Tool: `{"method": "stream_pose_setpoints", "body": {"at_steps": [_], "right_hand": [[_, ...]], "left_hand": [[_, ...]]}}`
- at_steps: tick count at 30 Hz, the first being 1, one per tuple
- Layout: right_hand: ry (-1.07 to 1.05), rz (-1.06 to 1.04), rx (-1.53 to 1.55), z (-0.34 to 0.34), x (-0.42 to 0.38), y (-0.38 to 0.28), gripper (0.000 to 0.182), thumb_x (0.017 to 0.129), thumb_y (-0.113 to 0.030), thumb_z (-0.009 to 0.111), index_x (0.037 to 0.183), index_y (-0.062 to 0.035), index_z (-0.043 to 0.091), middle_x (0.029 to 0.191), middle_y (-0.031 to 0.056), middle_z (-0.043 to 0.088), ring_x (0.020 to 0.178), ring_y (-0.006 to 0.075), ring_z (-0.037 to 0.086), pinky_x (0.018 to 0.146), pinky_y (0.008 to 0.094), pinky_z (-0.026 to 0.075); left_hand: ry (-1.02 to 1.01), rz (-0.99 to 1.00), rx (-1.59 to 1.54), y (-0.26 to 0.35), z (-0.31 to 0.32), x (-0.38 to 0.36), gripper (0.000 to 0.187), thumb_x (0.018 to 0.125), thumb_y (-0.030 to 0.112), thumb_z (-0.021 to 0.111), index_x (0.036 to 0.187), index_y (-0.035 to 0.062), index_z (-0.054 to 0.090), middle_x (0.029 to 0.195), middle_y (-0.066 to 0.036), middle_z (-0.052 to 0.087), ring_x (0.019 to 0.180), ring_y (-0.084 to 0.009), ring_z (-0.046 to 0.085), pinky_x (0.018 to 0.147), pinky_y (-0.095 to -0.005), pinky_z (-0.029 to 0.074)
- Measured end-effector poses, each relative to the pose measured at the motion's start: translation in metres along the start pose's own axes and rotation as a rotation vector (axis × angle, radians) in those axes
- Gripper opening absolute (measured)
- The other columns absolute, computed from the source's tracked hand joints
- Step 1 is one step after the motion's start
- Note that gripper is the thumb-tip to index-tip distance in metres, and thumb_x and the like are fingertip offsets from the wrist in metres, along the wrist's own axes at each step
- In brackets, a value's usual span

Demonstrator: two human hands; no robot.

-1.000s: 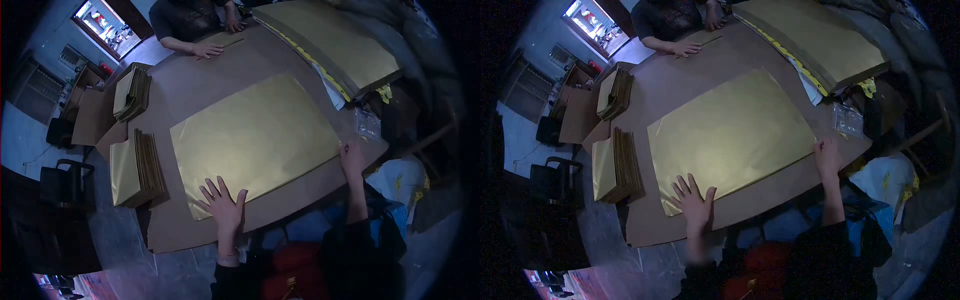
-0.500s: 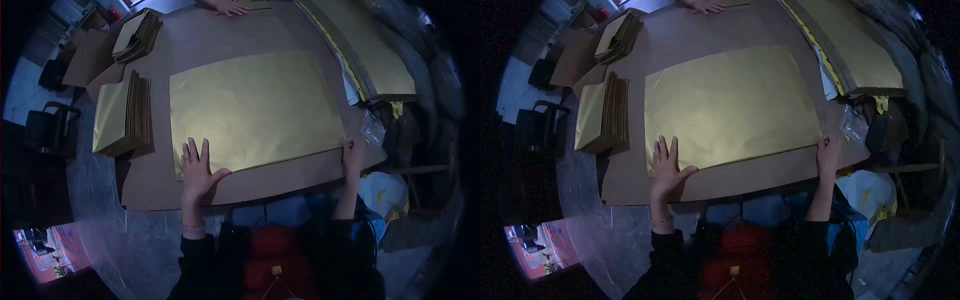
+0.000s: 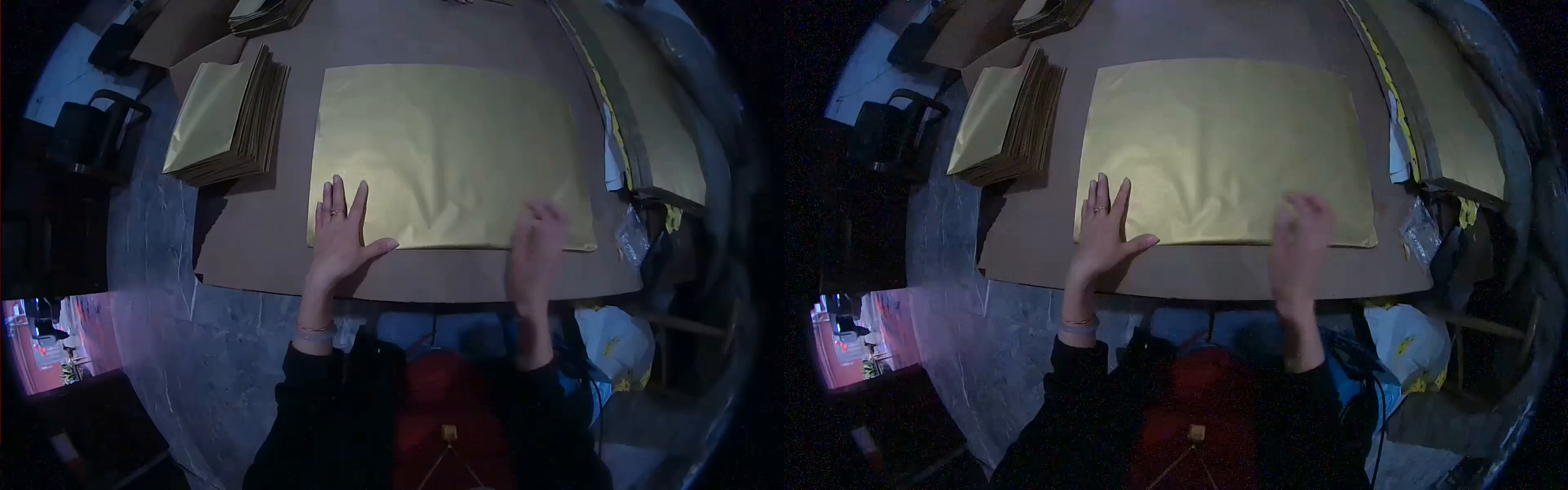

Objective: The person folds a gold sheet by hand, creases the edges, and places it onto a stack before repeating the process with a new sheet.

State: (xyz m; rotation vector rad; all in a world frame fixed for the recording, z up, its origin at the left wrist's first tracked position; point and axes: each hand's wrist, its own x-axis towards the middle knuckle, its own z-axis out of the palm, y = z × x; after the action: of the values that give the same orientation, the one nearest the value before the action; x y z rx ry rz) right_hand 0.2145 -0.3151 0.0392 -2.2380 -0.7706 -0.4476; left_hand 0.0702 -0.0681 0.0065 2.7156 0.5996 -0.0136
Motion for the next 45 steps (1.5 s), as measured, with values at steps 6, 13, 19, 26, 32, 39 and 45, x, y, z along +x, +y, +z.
{"method": "stream_pose_setpoints", "body": {"at_steps": [6,13,19,26,32,39,45], "right_hand": [[-0.598,-0.310,0.118,0.070,-0.059,-0.090,0.060,0.084,-0.030,0.058,0.133,-0.0030,0.038,0.142,0.0132,0.034,0.132,0.0271,0.033,0.106,0.0455,0.026],[-0.591,-0.244,-0.053,0.041,-0.066,-0.052,0.057,0.090,-0.034,0.046,0.139,-0.0059,0.034,0.146,0.0098,0.030,0.134,0.0240,0.029,0.107,0.0481,0.022],[-0.510,-0.015,-0.274,-0.019,-0.062,0.026,0.050,0.093,-0.028,0.043,0.138,-0.0073,0.036,0.146,0.0091,0.029,0.136,0.0242,0.026,0.109,0.0495,0.017],[-0.379,0.327,-0.551,-0.067,-0.069,0.122,0.048,0.099,-0.034,0.023,0.142,-0.0140,0.032,0.151,0.0086,0.019,0.139,0.0251,0.016,0.112,0.0477,0.005],[-0.328,0.412,-0.624,-0.071,-0.064,0.131,0.049,0.099,-0.033,0.024,0.143,-0.0100,0.027,0.151,0.0132,0.014,0.140,0.0292,0.012,0.112,0.0478,0.006],[-0.525,0.005,-0.206,-0.006,-0.052,-0.009,0.055,0.094,-0.033,0.038,0.140,-0.0038,0.029,0.149,0.0162,0.018,0.138,0.0311,0.019,0.110,0.0508,0.014],[-0.633,-0.306,0.030,0.050,-0.073,-0.066,0.054,0.092,-0.035,0.045,0.136,-0.0054,0.038,0.145,0.0095,0.033,0.135,0.0219,0.029,0.109,0.0455,0.020]], "left_hand": [[0.049,0.062,0.120,-0.009,0.008,0.003,0.095,0.072,0.048,0.067,0.146,0.0140,0.019,0.148,-0.027,0.003,0.137,-0.0438,0.003,0.109,-0.0532,0.013],[-0.060,0.037,0.011,-0.002,-0.006,0.001,0.107,0.068,0.063,0.065,0.146,0.0095,0.014,0.148,-0.029,-0.002,0.138,-0.0410,-0.003,0.109,-0.0519,0.007],[-0.036,0.061,0.034,-0.005,-0.003,0.002,0.105,0.069,0.062,0.065,0.145,0.0091,0.016,0.148,-0.029,0.000,0.138,-0.0416,-0.001,0.109,-0.0528,0.009],[-0.055,0.038,0.019,-0.003,-0.004,0.003,0.106,0.068,0.061,0.067,0.146,0.0119,0.015,0.148,-0.028,0.000,0.139,-0.0396,-0.002,0.109,-0.0519,0.006],[-0.075,0.002,0.038,-0.001,-0.006,0.003,0.103,0.071,0.056,0.068,0.146,0.0120,0.014,0.148,-0.030,0.001,0.138,-0.0415,-0.001,0.110,-0.0504,0.007],[-0.065,0.002,0.060,-0.007,-0.001,0.003,0.107,0.066,0.065,0.066,0.146,0.0144,0.015,0.148,-0.027,0.002,0.138,-0.0418,-0.002,0.109,-0.0526,0.009],[-0.051,0.001,-0.021,-0.007,-0.001,0.004,0.109,0.063,0.066,0.067,0.146,0.0152,0.017,0.149,-0.027,0.000,0.138,-0.0425,-0.002,0.109,-0.0533,0.007]]}}
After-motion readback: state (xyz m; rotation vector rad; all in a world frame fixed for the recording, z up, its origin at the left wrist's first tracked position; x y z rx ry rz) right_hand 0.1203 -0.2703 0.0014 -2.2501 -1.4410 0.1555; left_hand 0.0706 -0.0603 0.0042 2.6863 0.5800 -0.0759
